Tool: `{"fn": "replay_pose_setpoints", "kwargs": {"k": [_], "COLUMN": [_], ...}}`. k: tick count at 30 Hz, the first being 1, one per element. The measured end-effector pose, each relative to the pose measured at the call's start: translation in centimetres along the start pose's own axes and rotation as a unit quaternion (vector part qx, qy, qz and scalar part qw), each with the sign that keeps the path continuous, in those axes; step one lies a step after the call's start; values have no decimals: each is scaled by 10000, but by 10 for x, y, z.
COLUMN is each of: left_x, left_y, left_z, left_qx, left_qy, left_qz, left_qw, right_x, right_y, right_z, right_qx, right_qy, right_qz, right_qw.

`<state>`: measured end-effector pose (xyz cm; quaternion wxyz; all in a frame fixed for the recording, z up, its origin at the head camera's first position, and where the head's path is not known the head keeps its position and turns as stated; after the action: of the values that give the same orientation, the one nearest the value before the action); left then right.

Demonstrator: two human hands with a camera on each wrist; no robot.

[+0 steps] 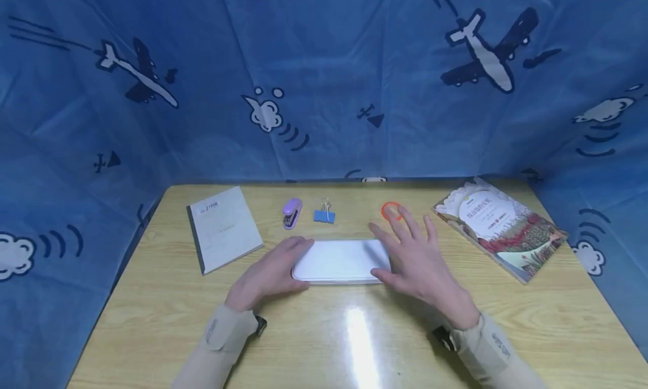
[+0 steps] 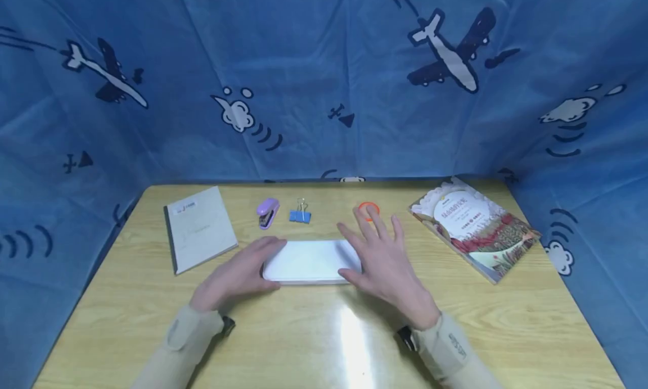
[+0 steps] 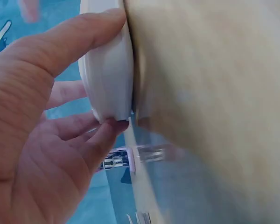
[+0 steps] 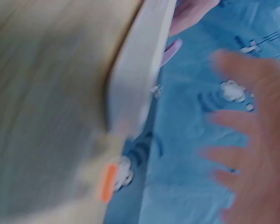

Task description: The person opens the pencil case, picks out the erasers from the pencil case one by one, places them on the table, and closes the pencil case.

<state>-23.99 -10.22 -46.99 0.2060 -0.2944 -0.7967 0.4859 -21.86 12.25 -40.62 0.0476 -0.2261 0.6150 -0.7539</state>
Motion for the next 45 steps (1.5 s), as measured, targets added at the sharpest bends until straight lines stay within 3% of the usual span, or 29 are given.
{"fn": "replay_pose_setpoints", "kwargs": {"k": [6,10,18,26,38,45], "left_x": [3,7,14,16,19,20], "left_y": [-4,-5,-5,-7,-7,-10], "left_z": [9,14,21,26,21,18], "left_qx": [-554,-828,-1305,-1655,-1340,-1200], "left_qy": [-229,-199,-211,-272,-86,23], "left_qz": [143,155,299,370,351,269], "left_qw": [9981,9962,9908,9851,9903,9924], "right_x": [1,6,11,16,17,14], "right_y": [9,19,21,20,27,32], "right_z": [42,66,92,101,128,135], "right_qx": [148,-17,-721,-1170,-1856,-2027], "right_qy": [-760,-1100,-1453,-1756,-2466,-2682], "right_qz": [282,333,-367,-554,-671,-646], "right_qw": [9966,9934,9861,9759,9488,9396]}}
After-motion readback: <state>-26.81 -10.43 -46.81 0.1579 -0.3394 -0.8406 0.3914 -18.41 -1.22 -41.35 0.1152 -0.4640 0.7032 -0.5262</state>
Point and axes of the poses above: each hand's wrist, its own x-axis towards the middle knuckle, its own y-axis out of the palm, z = x × y, the point moved 10 cm from there along x, towards the middle knuckle, and after that the axes turned 9 degrees about y, right-handed, at the moved point
